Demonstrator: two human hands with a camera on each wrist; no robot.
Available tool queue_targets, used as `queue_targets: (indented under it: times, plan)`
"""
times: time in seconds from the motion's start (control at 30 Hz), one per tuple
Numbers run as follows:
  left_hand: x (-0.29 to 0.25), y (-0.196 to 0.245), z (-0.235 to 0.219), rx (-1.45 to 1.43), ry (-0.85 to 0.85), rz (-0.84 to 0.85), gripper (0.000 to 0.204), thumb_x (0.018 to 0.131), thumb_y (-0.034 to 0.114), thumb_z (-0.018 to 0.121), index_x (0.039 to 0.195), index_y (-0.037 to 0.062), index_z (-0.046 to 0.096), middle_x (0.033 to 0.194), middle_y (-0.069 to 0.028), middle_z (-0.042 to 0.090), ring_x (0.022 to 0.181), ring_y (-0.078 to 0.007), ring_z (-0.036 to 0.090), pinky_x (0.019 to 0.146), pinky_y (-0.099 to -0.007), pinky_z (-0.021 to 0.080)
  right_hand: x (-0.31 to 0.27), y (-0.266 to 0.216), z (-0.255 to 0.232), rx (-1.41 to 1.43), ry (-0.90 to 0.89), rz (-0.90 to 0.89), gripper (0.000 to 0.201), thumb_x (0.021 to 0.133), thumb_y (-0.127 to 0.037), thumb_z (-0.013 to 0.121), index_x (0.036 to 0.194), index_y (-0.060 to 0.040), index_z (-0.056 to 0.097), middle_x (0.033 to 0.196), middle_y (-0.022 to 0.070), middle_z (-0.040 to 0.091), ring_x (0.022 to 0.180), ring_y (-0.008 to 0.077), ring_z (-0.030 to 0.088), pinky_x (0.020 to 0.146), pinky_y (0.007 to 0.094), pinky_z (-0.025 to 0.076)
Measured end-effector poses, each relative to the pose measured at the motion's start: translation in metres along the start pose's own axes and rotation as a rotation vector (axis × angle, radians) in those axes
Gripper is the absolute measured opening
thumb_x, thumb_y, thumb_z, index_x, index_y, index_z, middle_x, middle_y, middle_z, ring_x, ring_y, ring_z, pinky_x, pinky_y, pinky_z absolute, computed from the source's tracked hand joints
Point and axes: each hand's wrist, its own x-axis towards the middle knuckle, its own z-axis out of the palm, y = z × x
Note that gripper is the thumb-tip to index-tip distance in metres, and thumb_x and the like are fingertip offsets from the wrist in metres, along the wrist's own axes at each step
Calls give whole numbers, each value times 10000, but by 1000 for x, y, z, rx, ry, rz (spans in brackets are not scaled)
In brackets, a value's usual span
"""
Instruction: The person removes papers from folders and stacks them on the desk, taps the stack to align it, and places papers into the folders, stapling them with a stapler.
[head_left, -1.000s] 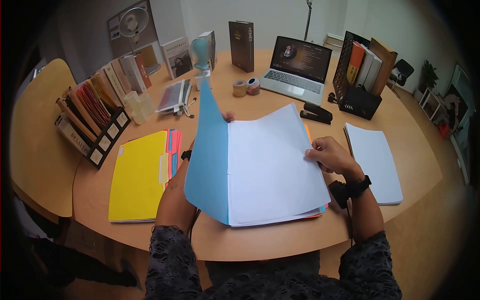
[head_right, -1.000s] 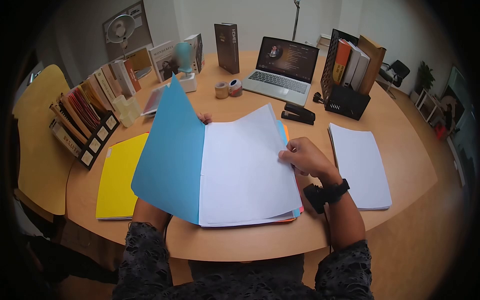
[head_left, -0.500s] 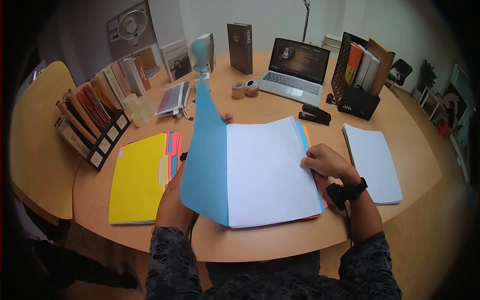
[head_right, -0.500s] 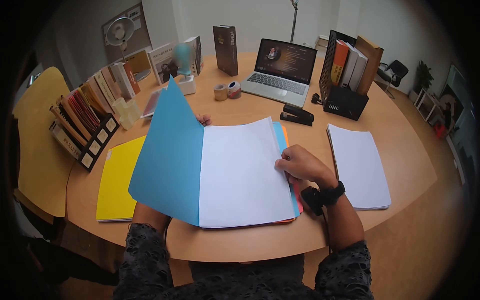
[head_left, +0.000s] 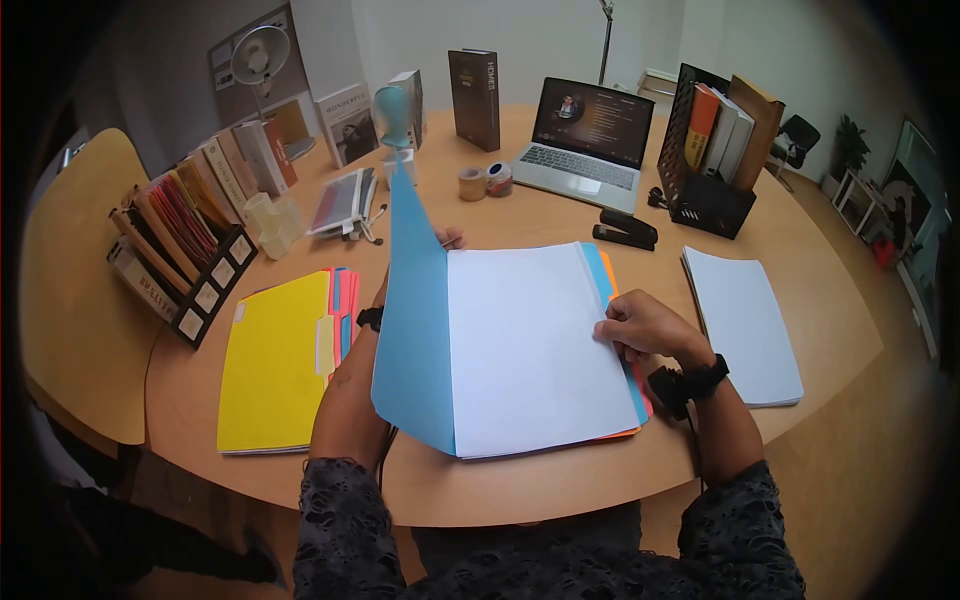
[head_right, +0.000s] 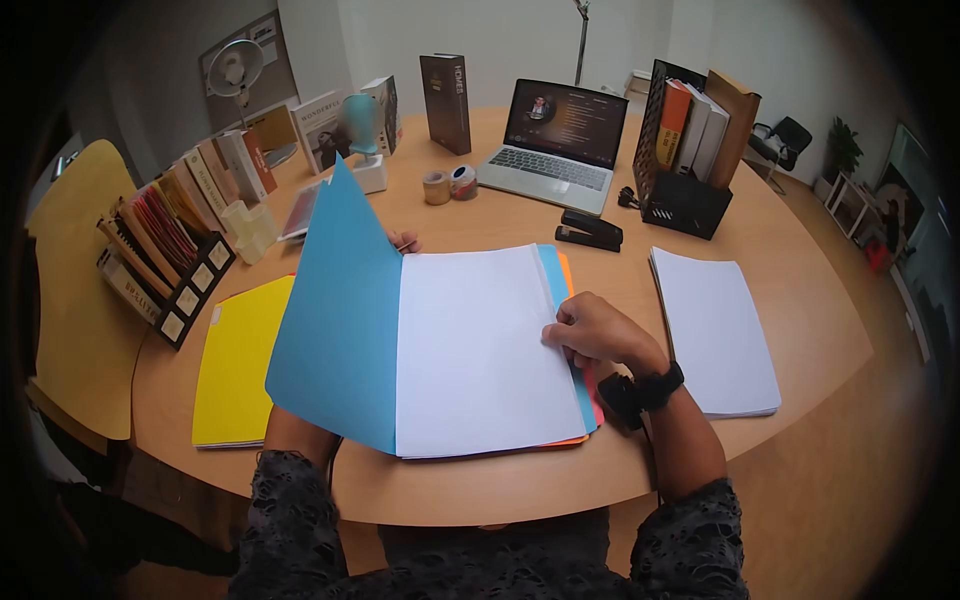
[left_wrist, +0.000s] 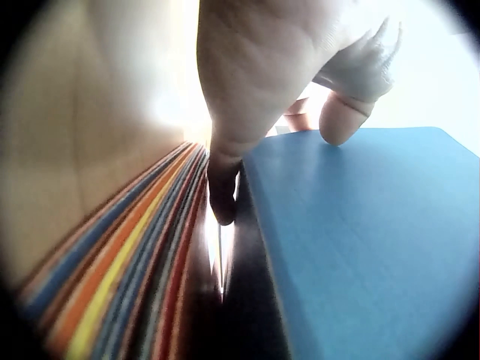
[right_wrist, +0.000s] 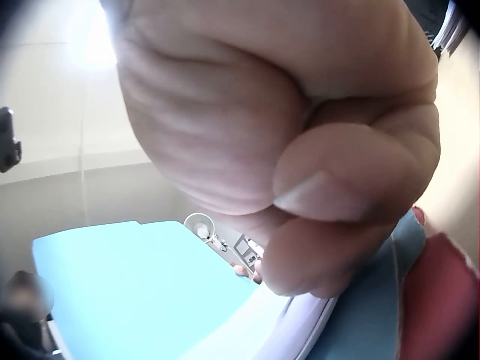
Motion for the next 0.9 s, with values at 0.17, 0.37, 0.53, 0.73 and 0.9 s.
queue_targets:
  times: [0.17, 0.37, 0.53, 0.73, 0.9]
  plan:
    - [5, 7, -3, -29, 65, -179, 173, 940, 206, 613, 990, 46, 571, 1089, -144, 639, 1029, -236, 622, 877, -342, 551, -7, -6, -3, -81, 121, -12, 316, 881, -296, 689, 880, 8, 604, 638, 88, 616, 513, 147, 608, 453, 264, 464]
    - [-1, 15, 9, 18, 25, -159, 206, 888, 151, 607, 1061, 42, 625, 1035, -104, 664, 986, -223, 647, 840, -375, 566, -4, -32, -38, -131, 351, -98, 314, 868, -267, 694, 897, 31, 599, 699, 120, 634, 595, 185, 642, 544, 301, 499]
    - [-3, 11, 11, -18, 7, -161, 207, 906, 173, 607, 1010, -6, 598, 983, -136, 649, 909, -211, 635, 788, -292, 557, 73, -35, -76, -529, 407, -206, 214, 857, -149, 639, 971, 28, 599, 812, 190, 670, 788, 331, 672, 713, 403, 524]
    - [16, -2, -14, -70, -1, -54, 158, 924, 169, 613, 975, 19, 610, 1033, -157, 645, 967, -238, 632, 820, -333, 562, 157, 14, -99, -853, 493, -117, 279, 836, -23, 525, 1102, 31, 592, 1123, 259, 631, 1061, 403, 614, 915, 460, 492]
    - [40, -13, -45, -175, -193, -155, 145, 948, 168, 600, 957, 24, 592, 1092, -158, 646, 1006, -245, 629, 854, -352, 559, 162, 23, -102, -825, 288, 97, 323, 830, -17, 509, 1141, 32, 582, 1167, 257, 612, 1122, 396, 591, 941, 446, 486]
